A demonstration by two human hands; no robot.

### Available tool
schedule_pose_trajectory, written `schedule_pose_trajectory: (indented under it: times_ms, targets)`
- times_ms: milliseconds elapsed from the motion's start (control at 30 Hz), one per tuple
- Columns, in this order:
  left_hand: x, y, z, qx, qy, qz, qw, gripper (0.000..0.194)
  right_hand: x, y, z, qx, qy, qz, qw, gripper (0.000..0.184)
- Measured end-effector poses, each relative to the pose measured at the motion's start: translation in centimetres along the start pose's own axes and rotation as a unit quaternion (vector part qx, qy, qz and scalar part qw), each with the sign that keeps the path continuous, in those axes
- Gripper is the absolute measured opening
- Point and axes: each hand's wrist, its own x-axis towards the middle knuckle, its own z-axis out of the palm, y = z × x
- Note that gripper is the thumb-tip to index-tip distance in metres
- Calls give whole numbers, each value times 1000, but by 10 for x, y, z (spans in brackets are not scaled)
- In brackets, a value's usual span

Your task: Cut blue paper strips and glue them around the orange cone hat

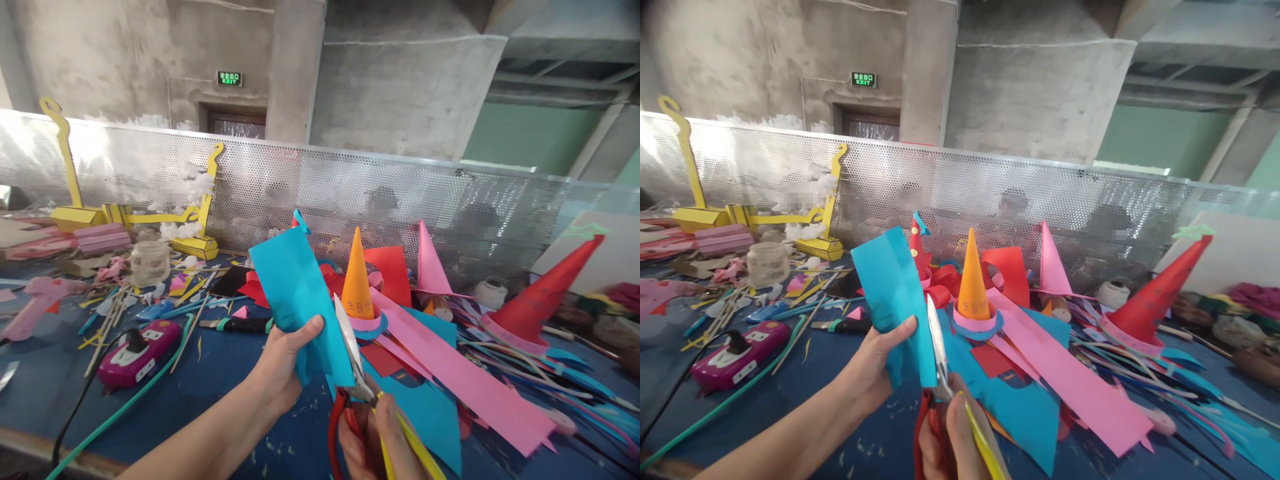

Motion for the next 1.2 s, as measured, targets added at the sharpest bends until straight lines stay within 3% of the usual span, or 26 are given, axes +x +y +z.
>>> schedule_pose_trajectory:
  times_ms: [267,567,733,1033,1200]
  targets:
    - [-2,0,2,8,5,14,1000,47,5,0,1,45,-39,16,998,77]
    - [-3,-3,1,-7,7,2,1000,56,-3,-11,14,24,37,16,999,71]
    - [-2,-3,0,-1,-8,11,1000,55,4,-10,10,56,-38,11,998,74]
    - [-3,-4,2,-8,-16,31,999,57,5,-18,5,-19,-48,-23,998,80]
    - [-3,-7,1,1,-10,27,1000,52,-1,-17,10,-30,15,-19,999,76]
